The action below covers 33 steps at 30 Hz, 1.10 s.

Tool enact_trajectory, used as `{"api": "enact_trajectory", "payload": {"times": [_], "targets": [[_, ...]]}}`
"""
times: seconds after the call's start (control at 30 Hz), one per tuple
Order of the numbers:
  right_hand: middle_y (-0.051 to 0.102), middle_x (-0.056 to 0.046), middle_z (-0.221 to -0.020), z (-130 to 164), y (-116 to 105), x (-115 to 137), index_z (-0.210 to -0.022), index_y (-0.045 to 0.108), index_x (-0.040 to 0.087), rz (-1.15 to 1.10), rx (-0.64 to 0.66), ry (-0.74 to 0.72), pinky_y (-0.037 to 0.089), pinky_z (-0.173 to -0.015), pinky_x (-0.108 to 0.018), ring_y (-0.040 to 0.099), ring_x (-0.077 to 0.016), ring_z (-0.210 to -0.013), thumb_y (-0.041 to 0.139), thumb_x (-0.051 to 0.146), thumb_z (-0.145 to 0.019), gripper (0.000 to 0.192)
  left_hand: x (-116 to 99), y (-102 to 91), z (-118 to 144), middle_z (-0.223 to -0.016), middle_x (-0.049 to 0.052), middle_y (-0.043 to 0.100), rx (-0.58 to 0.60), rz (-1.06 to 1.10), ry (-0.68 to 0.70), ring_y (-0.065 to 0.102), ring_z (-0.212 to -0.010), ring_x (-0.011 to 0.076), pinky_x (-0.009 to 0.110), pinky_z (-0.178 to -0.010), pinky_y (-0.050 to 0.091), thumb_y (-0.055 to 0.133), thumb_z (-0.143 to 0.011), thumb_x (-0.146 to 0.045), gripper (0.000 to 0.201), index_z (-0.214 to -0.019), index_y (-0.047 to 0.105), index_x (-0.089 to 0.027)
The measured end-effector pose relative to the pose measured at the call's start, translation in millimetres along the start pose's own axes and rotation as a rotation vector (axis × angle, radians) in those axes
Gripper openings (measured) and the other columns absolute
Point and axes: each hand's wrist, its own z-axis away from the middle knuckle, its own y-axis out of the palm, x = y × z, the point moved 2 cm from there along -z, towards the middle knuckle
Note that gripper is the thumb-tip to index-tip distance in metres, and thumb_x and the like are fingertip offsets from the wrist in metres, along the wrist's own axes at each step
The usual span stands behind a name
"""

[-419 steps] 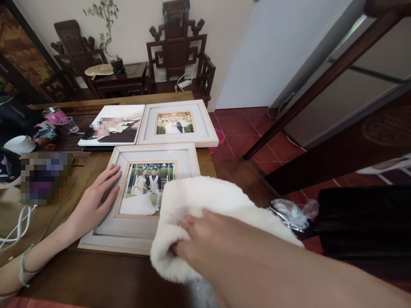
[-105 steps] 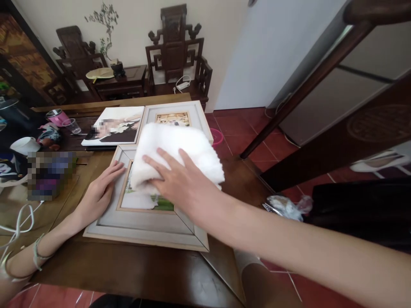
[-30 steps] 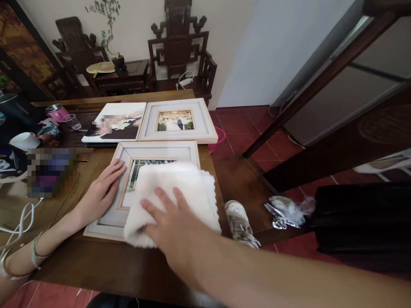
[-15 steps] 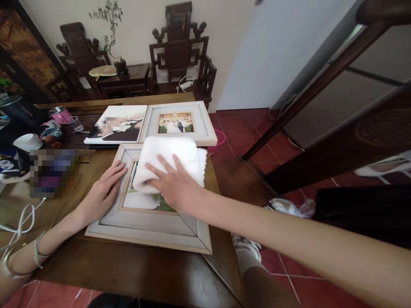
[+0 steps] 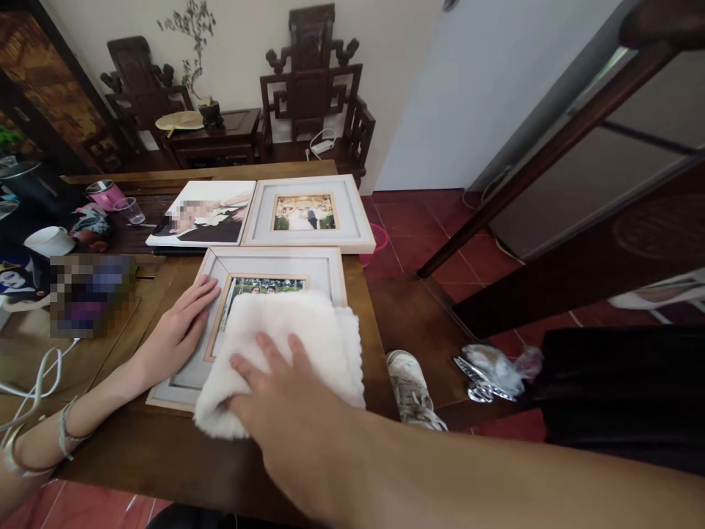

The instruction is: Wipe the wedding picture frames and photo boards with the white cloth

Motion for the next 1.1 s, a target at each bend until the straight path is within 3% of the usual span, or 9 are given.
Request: {"api": "enact_trajectory", "payload": {"times": [0.1, 0.2, 0.4, 0.53, 0.63, 0.8, 0.97, 1.1], "targets": [[0.026, -0.009, -0.158, 7.5, 1.1, 11.3, -0.136, 0.057, 0.02, -0.045, 0.036, -0.086, 0.023, -0.112, -0.07, 0.016, -0.0434, -0.145, 0.067, 0.014, -0.076, 0.061, -0.7, 0.3, -0.6, -0.149, 0.019, 0.045, -0.007, -0.005, 0.013, 0.029, -0.147, 0.0253, 0.049, -0.12, 0.028, 0.034, -0.099, -0.018, 0.043, -0.137, 0.05, -0.007], [0.024, -0.007, -0.159, -1.7, 8.4, 5.6, -0.136, 0.058, 0.021, -0.015, -0.05, -0.101, 0.019, -0.113, -0.069, 0.011, -0.0416, -0.146, 0.061, 0.007, -0.077, 0.061, -0.2, 0.6, -0.7, -0.149, 0.018, 0.046, -0.003, -0.007, 0.002, 0.029, -0.147, 0.0248, 0.049, -0.12, 0.029, 0.034, -0.099, -0.018, 0.043, -0.137, 0.05, -0.009], [0.023, -0.005, -0.161, -43.6, 10.2, -38.3, -0.135, 0.059, 0.025, 0.206, -0.275, -0.022, 0.015, -0.115, -0.068, 0.011, -0.0396, -0.147, 0.055, 0.002, -0.081, 0.059, 2.4, 1.2, 0.3, -0.151, 0.015, 0.044, 0.007, 0.002, -0.001, 0.028, -0.148, 0.0247, 0.051, -0.12, 0.028, 0.034, -0.099, -0.02, 0.042, -0.138, 0.049, -0.013], [0.027, -0.01, -0.159, -66.9, -4.9, -68.7, -0.136, 0.058, 0.017, 0.372, -0.493, 0.07, 0.015, -0.114, -0.07, 0.014, -0.0429, -0.146, 0.045, 0.002, -0.087, 0.053, 1.9, 0.3, 1.0, -0.151, 0.016, 0.044, 0.005, -0.001, 0.007, 0.028, -0.147, 0.025, 0.052, -0.12, 0.028, 0.033, -0.1, -0.02, 0.042, -0.139, 0.049, -0.014], [0.028, -0.013, -0.159, -75.9, -11.0, -75.1, -0.133, 0.059, 0.013, 0.404, -0.563, 0.112, 0.018, -0.111, -0.073, 0.013, -0.0469, -0.145, 0.042, 0.0, -0.087, 0.05, 1.4, -0.5, 1.3, -0.151, 0.017, 0.043, 0.0, 0.006, 0.016, 0.028, -0.148, 0.0251, 0.053, -0.12, 0.028, 0.033, -0.1, -0.02, 0.042, -0.139, 0.049, -0.014], [0.024, -0.014, -0.16, -65.3, -8.8, -47.0, -0.134, 0.058, 0.013, 0.285, -0.365, 0.123, 0.021, -0.109, -0.075, 0.014, -0.0502, -0.143, 0.047, 0.001, -0.085, 0.052, 2.9, 0.5, 1.3, -0.151, 0.014, 0.045, -0.014, 0.029, 0.013, 0.029, -0.147, 0.025, 0.054, -0.119, 0.029, 0.035, -0.1, -0.021, 0.042, -0.139, 0.049, -0.018], [0.028, -0.012, -0.159, -27.2, -8.3, -3.9, -0.134, 0.058, 0.016, 0.071, -0.074, -0.042, 0.024, -0.109, -0.073, 0.016, -0.0487, -0.144, 0.062, 0.006, -0.074, 0.061, 1.5, 0.7, 0.4, -0.152, 0.015, 0.043, 0.023, 0.03, -0.028, 0.026, -0.148, 0.0252, 0.052, -0.12, 0.027, 0.034, -0.1, -0.022, 0.043, -0.139, 0.049, -0.013], [0.04, -0.009, -0.154, -10.2, -7.7, 11.5, -0.129, 0.063, 0.019, -0.055, -0.056, -0.172, 0.029, -0.108, -0.072, 0.027, -0.045, -0.142, 0.056, 0.008, -0.078, 0.052, -1.3, -1.2, -0.1, -0.152, 0.016, 0.042, 0.038, 0.037, -0.049, 0.025, -0.149, 0.0246, 0.051, -0.121, 0.025, 0.032, -0.101, -0.026, 0.044, -0.14, 0.048, -0.01]]}}
